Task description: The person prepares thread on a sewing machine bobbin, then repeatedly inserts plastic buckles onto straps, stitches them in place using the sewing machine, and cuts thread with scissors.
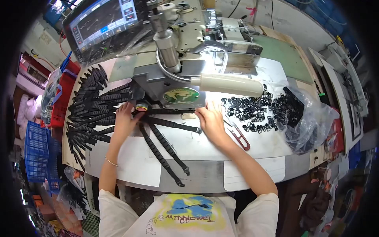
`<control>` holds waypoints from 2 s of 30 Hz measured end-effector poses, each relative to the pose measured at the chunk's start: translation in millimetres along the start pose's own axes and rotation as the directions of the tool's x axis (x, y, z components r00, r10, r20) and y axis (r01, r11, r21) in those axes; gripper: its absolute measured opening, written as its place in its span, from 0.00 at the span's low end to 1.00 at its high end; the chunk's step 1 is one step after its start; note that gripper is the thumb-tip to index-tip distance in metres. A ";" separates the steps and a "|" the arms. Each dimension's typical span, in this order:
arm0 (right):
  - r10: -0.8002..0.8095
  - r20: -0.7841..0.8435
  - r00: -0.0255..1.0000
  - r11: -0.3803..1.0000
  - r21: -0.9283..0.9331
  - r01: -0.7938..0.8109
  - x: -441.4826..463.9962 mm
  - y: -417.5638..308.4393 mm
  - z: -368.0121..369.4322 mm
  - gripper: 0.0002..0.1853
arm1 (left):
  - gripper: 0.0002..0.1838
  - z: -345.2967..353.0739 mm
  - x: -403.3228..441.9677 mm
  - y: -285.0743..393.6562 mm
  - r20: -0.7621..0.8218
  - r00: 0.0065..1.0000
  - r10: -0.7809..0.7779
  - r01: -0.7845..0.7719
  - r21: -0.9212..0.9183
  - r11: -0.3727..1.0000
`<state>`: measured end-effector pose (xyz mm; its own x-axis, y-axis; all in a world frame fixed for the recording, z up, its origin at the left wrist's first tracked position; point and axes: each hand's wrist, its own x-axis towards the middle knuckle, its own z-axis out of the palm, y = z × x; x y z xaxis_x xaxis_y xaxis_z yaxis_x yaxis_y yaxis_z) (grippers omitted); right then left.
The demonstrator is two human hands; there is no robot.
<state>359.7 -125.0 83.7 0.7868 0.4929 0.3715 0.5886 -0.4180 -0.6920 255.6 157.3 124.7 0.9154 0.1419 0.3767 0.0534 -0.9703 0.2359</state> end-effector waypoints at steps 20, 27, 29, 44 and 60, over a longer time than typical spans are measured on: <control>-0.516 0.277 0.811 0.807 -0.159 0.568 -11.0 -28.1 -38.0 0.08 | 0.17 -16.6 6.1 1.3 0.117 0.979 -0.166 0.203 -0.493 0.846; -0.306 -0.013 0.952 0.924 0.236 0.301 -21.1 -102.5 -26.4 0.12 | 0.26 -65.8 -16.1 84.6 0.331 0.915 0.231 0.109 -0.753 0.649; -0.361 0.050 0.931 0.905 0.258 0.337 -23.9 -98.8 -25.6 0.11 | 0.28 -64.1 -16.0 96.6 0.359 0.901 0.241 0.193 -0.832 0.519; -0.146 -0.052 0.988 0.918 0.366 0.155 -38.5 -115.6 -29.8 0.06 | 0.10 -25.7 -49.3 122.8 0.484 0.875 -0.034 0.465 -0.857 -0.223; -0.129 0.101 0.986 0.906 0.417 0.076 -40.5 -116.8 -72.8 0.10 | 0.09 -52.9 -22.5 139.5 -0.050 0.927 0.371 -0.313 -0.647 0.695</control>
<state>272.6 -151.7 194.5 0.6813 0.6173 0.3934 0.5153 -0.0227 -0.8567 221.3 29.1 196.6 0.8487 -0.2188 0.4815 -0.5077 -0.5918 0.6260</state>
